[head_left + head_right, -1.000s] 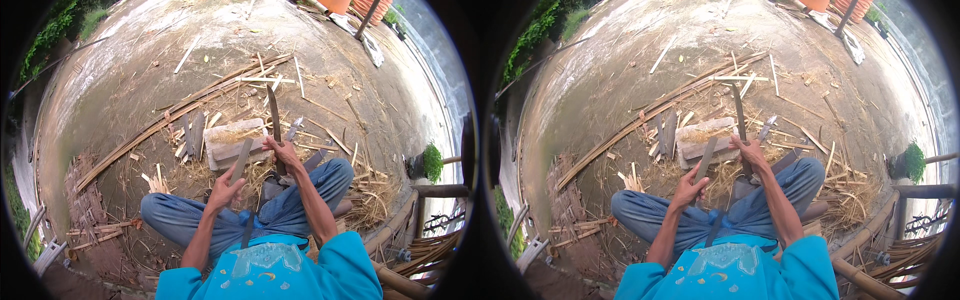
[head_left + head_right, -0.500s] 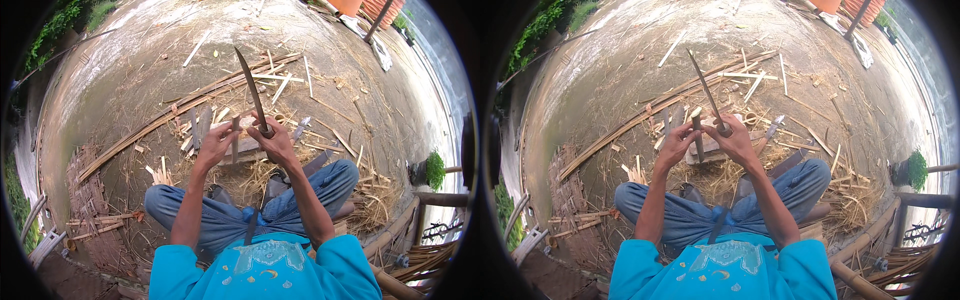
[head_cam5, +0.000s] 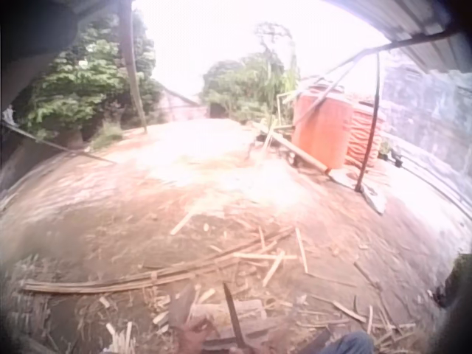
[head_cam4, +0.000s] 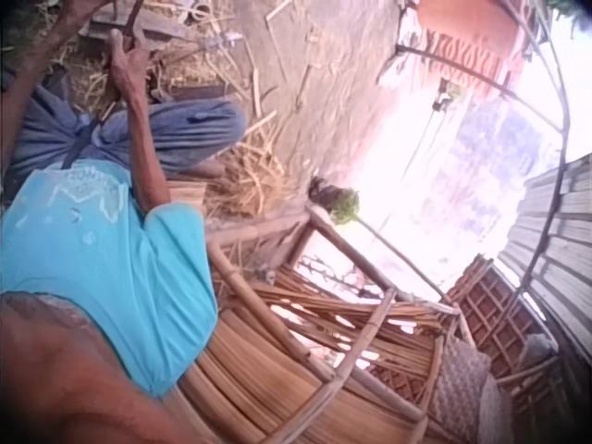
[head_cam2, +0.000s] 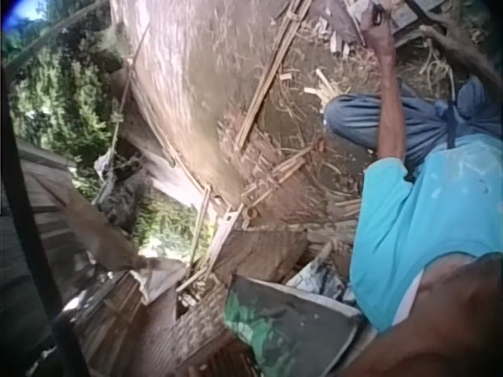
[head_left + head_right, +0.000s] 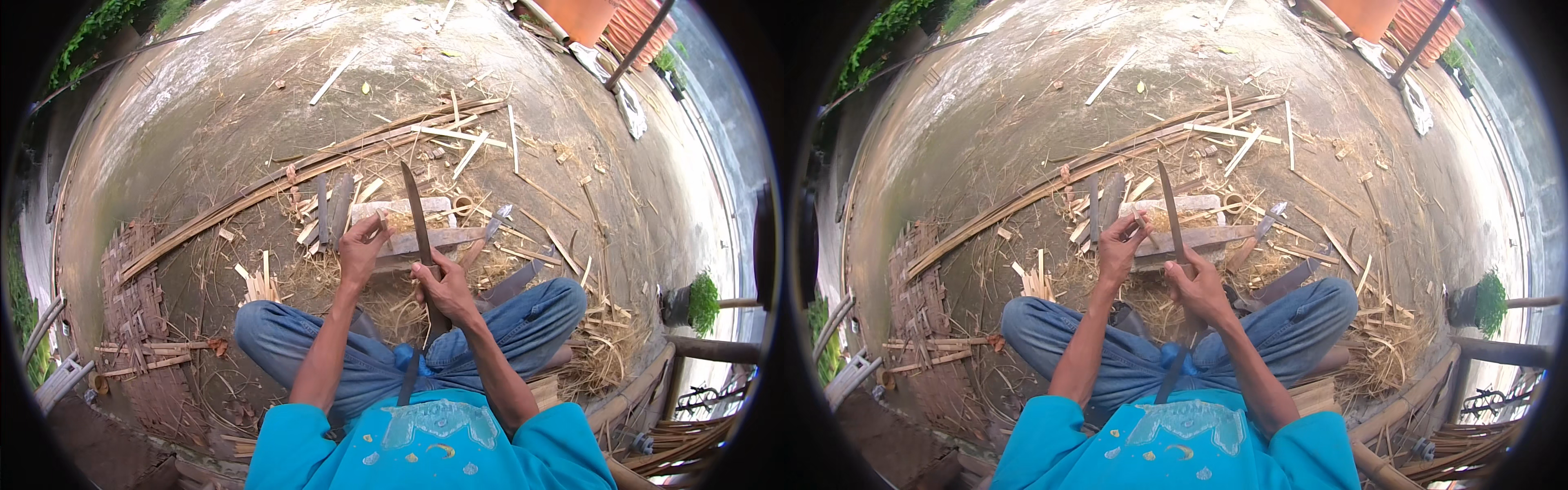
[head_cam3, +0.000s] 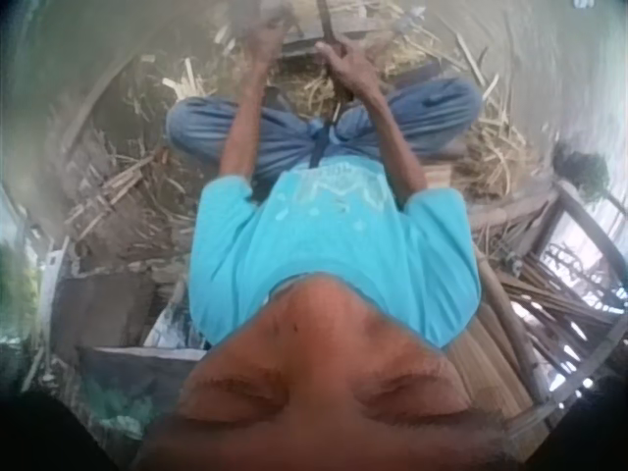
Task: The person sits on the ground and uses a machete to split small pieces of wood on a wooden block. They repeatedly pick up wood pieces, position them, and strike them to split them into smaller strips.
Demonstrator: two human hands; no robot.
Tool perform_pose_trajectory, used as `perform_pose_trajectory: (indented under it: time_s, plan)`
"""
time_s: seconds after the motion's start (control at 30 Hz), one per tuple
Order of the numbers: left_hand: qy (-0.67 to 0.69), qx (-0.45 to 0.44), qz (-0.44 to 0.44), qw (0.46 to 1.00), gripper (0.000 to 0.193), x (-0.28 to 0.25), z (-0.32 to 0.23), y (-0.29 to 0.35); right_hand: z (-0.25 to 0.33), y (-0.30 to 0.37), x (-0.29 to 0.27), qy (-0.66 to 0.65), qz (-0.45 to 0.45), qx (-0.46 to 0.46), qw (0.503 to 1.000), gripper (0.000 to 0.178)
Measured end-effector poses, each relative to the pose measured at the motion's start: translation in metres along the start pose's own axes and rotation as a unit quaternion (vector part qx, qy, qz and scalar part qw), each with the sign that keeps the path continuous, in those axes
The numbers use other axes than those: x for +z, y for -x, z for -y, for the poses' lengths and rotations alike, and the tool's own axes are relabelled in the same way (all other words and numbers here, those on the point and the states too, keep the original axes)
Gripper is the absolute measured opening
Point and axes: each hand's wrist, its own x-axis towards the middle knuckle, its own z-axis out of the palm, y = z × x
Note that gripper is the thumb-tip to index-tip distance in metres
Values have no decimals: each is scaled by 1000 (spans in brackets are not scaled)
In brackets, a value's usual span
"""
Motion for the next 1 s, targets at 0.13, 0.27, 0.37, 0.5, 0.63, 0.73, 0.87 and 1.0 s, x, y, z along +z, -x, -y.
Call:
perform_pose_trajectory:
  time_s: [0.13,0.27,0.37,0.5,0.63,0.73,0.87,1.0]
  plan:
    - [-1,25,14,1000,35,-1,0,3,17,-6,9,-29,38,35,998,46]
    - [-16,24,7,1000,21,1,1,7,27,-10,23,-26,28,12,999,57]
    - [-58,-15,17,998,25,-1,-8,10,17,-17,20,-19,45,15,999,54]
    - [-81,-32,28,996,28,-3,-12,11,19,-17,24,-34,35,26,998,54]
    - [-64,-26,33,997,30,-4,-11,11,23,-16,26,-24,26,17,999,57]
    - [-38,-28,30,998,30,-2,-11,11,20,-17,25,-18,26,12,999,57]
    - [-36,-19,24,999,21,-2,-8,11,21,-17,26,-13,27,12,999,56]
    - [-43,-27,25,998,32,-1,-16,12,25,-16,28,-17,22,11,1000,54]
